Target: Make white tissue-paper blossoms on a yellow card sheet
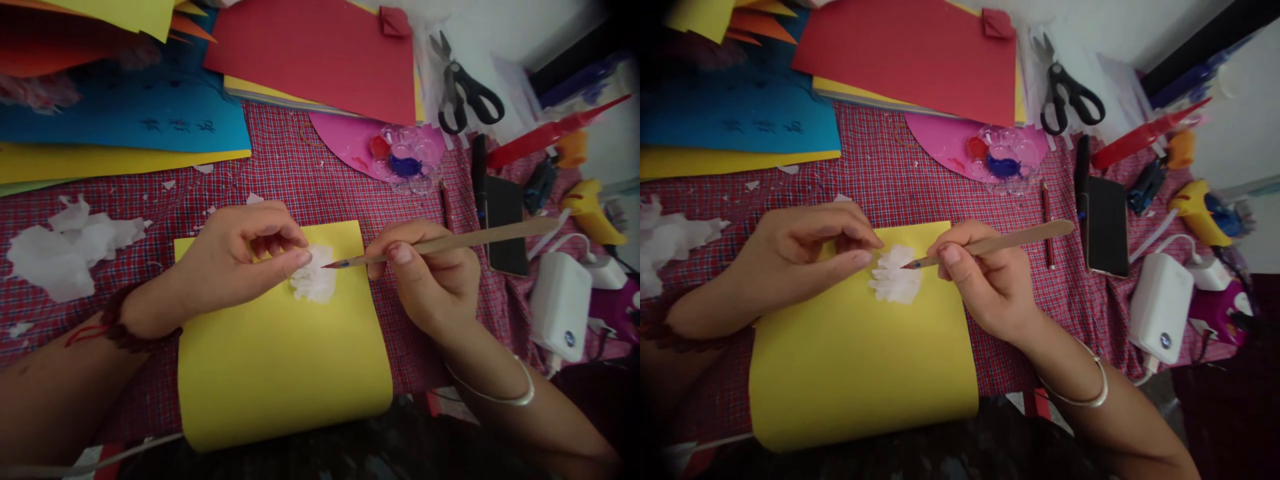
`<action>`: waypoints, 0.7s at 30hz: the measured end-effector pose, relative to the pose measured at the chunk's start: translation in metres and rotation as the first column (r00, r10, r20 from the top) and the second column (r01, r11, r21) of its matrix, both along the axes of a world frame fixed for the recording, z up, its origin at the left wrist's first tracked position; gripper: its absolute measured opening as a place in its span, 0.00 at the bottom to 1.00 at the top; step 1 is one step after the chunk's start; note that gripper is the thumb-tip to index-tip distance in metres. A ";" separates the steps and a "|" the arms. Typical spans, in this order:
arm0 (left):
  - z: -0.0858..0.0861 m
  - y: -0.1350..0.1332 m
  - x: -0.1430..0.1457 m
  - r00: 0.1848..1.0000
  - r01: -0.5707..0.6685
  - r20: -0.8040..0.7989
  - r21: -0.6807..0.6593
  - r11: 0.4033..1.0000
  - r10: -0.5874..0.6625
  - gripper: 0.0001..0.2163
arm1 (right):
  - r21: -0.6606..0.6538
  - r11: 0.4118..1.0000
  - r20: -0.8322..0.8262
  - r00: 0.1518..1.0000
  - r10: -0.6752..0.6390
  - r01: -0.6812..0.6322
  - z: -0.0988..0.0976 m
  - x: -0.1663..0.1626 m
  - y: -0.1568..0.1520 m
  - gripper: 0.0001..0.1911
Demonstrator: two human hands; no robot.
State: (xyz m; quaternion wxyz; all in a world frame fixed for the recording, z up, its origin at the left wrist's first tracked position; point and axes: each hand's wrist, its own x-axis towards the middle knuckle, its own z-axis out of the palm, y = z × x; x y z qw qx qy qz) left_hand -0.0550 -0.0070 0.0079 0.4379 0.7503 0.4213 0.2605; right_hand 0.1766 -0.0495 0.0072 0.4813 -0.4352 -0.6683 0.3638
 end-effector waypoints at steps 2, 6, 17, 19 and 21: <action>0.001 -0.001 0.000 1.000 0.020 0.015 0.000 1.000 -0.020 0.05 | 0.018 0.999 0.040 0.998 0.047 -0.048 0.003 -0.001 0.000 0.10; 0.001 0.000 0.001 0.997 0.071 0.038 0.029 0.997 -0.072 0.05 | 0.018 0.992 0.093 0.988 0.120 -0.122 0.008 -0.003 -0.001 0.09; -0.001 0.004 -0.002 0.960 0.279 -0.054 0.067 0.958 -0.276 0.09 | 0.045 0.998 0.035 0.998 0.052 -0.053 0.007 0.000 -0.003 0.09; 0.001 0.004 -0.002 0.968 0.246 -0.062 0.053 0.968 -0.243 0.09 | 0.055 0.996 0.057 0.996 0.071 -0.074 0.008 -0.001 -0.002 0.09; 0.002 0.003 -0.001 0.976 0.208 -0.063 0.015 0.978 -0.207 0.10 | 0.059 0.994 0.080 0.993 0.082 -0.087 0.008 -0.002 -0.002 0.08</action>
